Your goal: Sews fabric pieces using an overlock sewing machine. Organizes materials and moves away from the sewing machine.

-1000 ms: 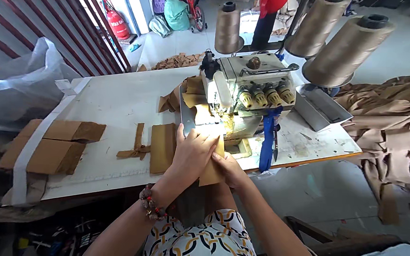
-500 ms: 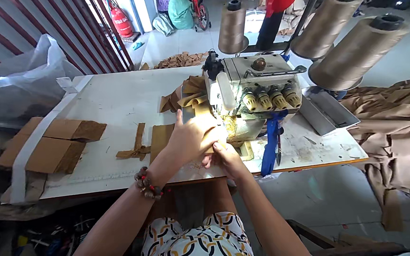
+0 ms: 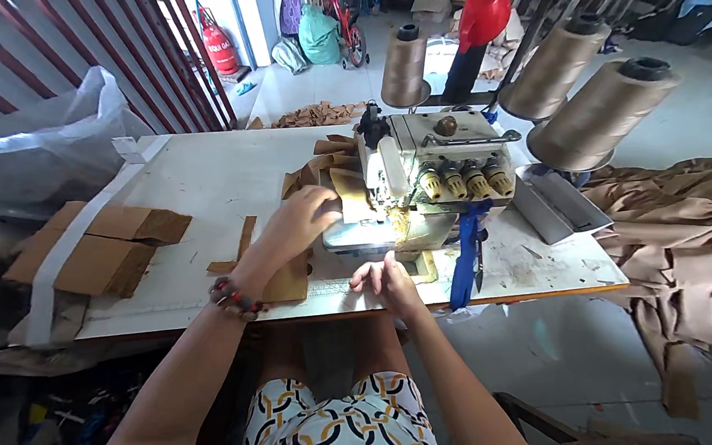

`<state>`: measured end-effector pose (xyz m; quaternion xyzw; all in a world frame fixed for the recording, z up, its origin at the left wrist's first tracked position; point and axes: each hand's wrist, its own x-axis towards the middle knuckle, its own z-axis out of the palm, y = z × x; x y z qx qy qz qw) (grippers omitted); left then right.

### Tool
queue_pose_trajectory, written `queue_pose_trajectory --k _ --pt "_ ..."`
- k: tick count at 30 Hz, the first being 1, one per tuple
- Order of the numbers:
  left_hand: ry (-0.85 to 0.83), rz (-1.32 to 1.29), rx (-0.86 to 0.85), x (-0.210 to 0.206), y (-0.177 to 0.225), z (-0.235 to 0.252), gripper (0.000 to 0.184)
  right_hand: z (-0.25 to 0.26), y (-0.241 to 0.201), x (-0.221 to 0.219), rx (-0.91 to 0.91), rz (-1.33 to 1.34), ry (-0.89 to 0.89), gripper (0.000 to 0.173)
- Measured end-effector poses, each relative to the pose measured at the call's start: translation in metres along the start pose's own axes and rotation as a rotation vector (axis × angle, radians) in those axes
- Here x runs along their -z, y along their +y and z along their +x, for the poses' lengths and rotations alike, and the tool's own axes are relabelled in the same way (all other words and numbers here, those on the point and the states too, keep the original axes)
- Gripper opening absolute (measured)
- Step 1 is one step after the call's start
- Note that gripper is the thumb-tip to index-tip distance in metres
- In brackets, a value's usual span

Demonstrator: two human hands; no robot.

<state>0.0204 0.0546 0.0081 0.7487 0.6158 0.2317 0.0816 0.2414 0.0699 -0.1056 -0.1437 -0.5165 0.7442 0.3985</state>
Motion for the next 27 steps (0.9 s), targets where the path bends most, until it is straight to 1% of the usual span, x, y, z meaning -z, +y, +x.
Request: queue_pose_trajectory --k 1,3,4,6,9,10,11,12,13,15,16,17,18,19,20,21,24,27 --pt "0.013 0.006 0.058 0.001 -0.012 -0.015 0.033 0.000 0.001 -0.001 0.011 -0.017 0.005 0.068" --pt "-0.053 0.040 0.197 -0.008 -0.043 -0.034 0.031 0.000 0.003 -0.001 0.019 -0.056 0.010 0.067" --pt "-0.094 0.071 0.231 -0.017 -0.059 -0.039 0.029 0.001 0.004 -0.002 0.017 -0.073 0.014 0.065" --pt "-0.073 0.120 0.219 -0.033 -0.080 -0.045 0.018 0.002 0.005 -0.002 0.016 -0.090 0.026 0.059" --pt "0.059 0.144 0.188 -0.042 -0.084 -0.051 0.018 0.001 -0.002 -0.010 -0.043 -0.162 0.087 0.041" --pt "0.150 0.117 0.153 -0.044 -0.081 -0.053 0.018 0.000 -0.005 -0.013 -0.072 -0.194 0.113 0.035" --pt "0.247 0.091 0.104 -0.044 -0.074 -0.053 0.019 0.000 -0.006 -0.016 -0.074 -0.228 0.120 0.033" --pt "0.325 0.065 0.045 -0.041 -0.062 -0.052 0.019 0.000 -0.006 -0.019 -0.047 -0.264 0.100 0.036" --pt "0.360 0.054 -0.012 -0.038 -0.043 -0.050 0.019 -0.001 -0.005 -0.021 -0.015 -0.293 0.058 0.048" --pt "0.330 0.072 -0.112 -0.036 -0.002 -0.047 0.021 -0.004 0.000 -0.026 -0.012 -0.256 -0.018 0.092" --pt "0.310 0.093 -0.159 -0.040 0.015 -0.044 0.022 -0.008 0.000 -0.030 -0.051 -0.189 -0.009 0.109" --pt "0.306 0.121 -0.200 -0.045 0.028 -0.040 0.020 -0.012 -0.001 -0.035 -0.101 -0.105 0.034 0.112" --pt "0.307 0.138 -0.235 -0.051 0.036 -0.037 0.019 -0.016 -0.004 -0.039 -0.147 -0.030 0.093 0.094" --pt "0.304 0.150 -0.253 -0.055 0.041 -0.034 0.019 -0.018 -0.009 -0.042 -0.190 0.016 0.160 0.063" --pt "0.287 0.156 -0.257 -0.057 0.045 -0.033 0.020 -0.019 -0.015 -0.043 -0.223 0.037 0.220 0.040" --pt "0.260 0.169 -0.256 -0.058 0.050 -0.033 0.022 -0.020 -0.018 -0.040 -0.238 0.056 0.247 0.028" --pt "0.190 0.210 -0.245 -0.057 0.060 -0.034 0.028 -0.024 -0.022 -0.033 -0.228 0.081 0.234 0.023" --pt "0.168 0.213 -0.234 -0.055 0.060 -0.027 0.028 -0.021 -0.026 -0.033 -0.233 0.084 0.258 0.024"
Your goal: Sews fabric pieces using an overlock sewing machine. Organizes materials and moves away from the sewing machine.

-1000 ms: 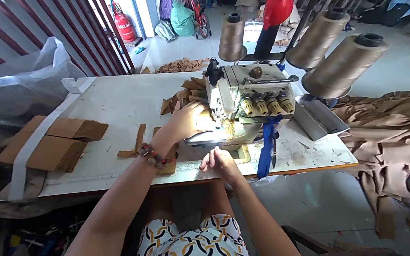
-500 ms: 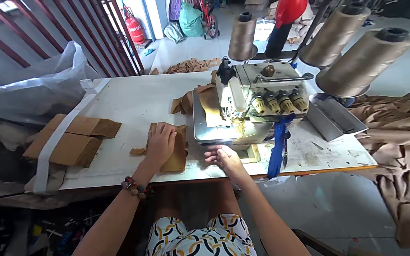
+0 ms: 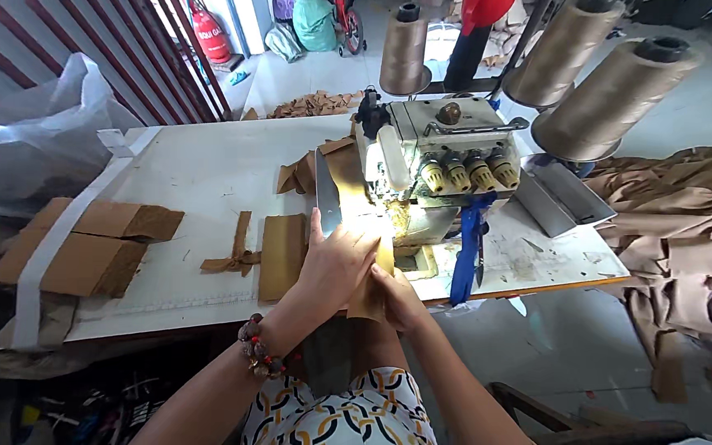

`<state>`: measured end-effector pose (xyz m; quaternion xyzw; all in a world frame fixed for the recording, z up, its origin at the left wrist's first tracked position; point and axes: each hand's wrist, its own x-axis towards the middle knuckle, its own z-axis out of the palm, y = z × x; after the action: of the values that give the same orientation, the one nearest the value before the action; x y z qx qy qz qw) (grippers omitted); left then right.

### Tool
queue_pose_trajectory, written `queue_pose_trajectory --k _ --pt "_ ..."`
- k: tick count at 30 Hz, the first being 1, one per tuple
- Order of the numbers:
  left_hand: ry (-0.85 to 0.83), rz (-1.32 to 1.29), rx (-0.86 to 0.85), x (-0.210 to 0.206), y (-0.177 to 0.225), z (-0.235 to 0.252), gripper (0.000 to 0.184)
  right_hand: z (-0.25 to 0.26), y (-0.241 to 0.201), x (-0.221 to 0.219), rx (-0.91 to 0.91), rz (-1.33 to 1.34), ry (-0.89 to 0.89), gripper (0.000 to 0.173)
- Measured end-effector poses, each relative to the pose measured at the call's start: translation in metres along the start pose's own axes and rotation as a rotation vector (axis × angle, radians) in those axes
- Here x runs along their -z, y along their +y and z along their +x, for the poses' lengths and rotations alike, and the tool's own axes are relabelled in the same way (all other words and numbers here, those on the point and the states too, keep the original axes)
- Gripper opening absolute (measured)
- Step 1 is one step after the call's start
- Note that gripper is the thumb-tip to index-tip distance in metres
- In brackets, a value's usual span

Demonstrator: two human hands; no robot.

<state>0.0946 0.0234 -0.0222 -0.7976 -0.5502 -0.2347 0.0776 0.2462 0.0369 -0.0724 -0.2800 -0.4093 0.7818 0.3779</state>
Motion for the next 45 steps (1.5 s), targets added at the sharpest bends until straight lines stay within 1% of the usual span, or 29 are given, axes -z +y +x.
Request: queue_pose_trajectory --k 3,7,10,12,17,19,22,25,27,29,30,31,32,33,35,36,37,39,41,43,45 --pt "-0.007 -0.001 -0.002 -0.001 -0.005 0.004 0.030 0.001 -0.004 0.001 -0.022 -0.005 0.003 0.028" --pt "-0.072 -0.022 0.016 0.001 -0.012 0.010 0.035 0.006 -0.006 0.003 -0.010 -0.014 0.010 0.029" --pt "-0.041 -0.005 -0.024 0.006 -0.012 0.012 0.027 0.012 -0.011 0.002 0.002 0.023 -0.017 0.029" --pt "-0.040 0.000 -0.038 0.009 -0.013 0.014 0.027 0.017 -0.014 0.004 0.032 0.047 -0.093 0.032" --pt "-0.224 -0.145 0.043 0.023 -0.034 0.039 0.045 0.031 -0.010 0.014 0.100 -0.027 -0.258 0.051" --pt "-0.283 -0.196 0.092 0.026 -0.042 0.055 0.051 0.033 -0.003 0.018 0.100 -0.064 -0.274 0.050" --pt "-0.314 -0.206 0.116 0.015 -0.064 0.077 0.057 0.033 0.009 0.023 0.108 -0.093 -0.273 0.047" --pt "-0.285 -0.220 0.102 0.003 -0.082 0.083 0.059 0.031 0.014 0.025 0.150 -0.098 -0.271 0.045" --pt "-0.186 -0.267 0.127 -0.003 -0.102 0.080 0.055 0.031 0.017 0.027 0.196 -0.124 -0.271 0.046" --pt "-0.036 -0.302 0.257 -0.005 -0.128 0.071 0.037 0.033 0.019 0.029 0.247 -0.167 -0.282 0.048" --pt "-0.038 -0.299 0.353 -0.005 -0.142 0.066 0.031 0.034 0.020 0.030 0.265 -0.176 -0.289 0.049" --pt "-0.119 -0.285 0.418 -0.005 -0.155 0.061 0.029 0.035 0.021 0.030 0.271 -0.179 -0.297 0.049" --pt "-0.240 -0.256 0.419 -0.008 -0.168 0.056 0.030 0.036 0.021 0.029 0.270 -0.175 -0.299 0.049" --pt "-0.339 -0.222 0.356 -0.015 -0.177 0.051 0.034 0.038 0.022 0.028 0.268 -0.177 -0.301 0.049" --pt "-0.463 -0.155 0.207 -0.032 -0.191 0.049 0.046 0.041 0.022 0.027 0.271 -0.190 -0.314 0.048" --pt "-0.490 -0.116 0.157 -0.039 -0.196 0.054 0.046 0.042 0.022 0.028 0.273 -0.192 -0.324 0.048" --pt "-0.503 -0.086 0.148 -0.042 -0.200 0.062 0.046 0.042 0.023 0.029 0.276 -0.182 -0.329 0.047" --pt "-0.513 -0.061 0.208 -0.052 -0.209 0.083 0.048 0.042 0.025 0.029 0.277 -0.147 -0.333 0.047" --pt "-0.475 -0.064 0.302 -0.064 -0.216 0.106 0.043 0.042 0.024 0.029 0.275 -0.113 -0.338 0.046" --pt "-0.473 -0.026 0.404 -0.073 -0.217 0.130 0.044 0.042 0.023 0.029 0.254 -0.109 -0.336 0.046" --pt "-0.571 0.061 0.516 -0.083 -0.216 0.160 0.049 0.041 0.022 0.030 0.230 -0.116 -0.326 0.046"
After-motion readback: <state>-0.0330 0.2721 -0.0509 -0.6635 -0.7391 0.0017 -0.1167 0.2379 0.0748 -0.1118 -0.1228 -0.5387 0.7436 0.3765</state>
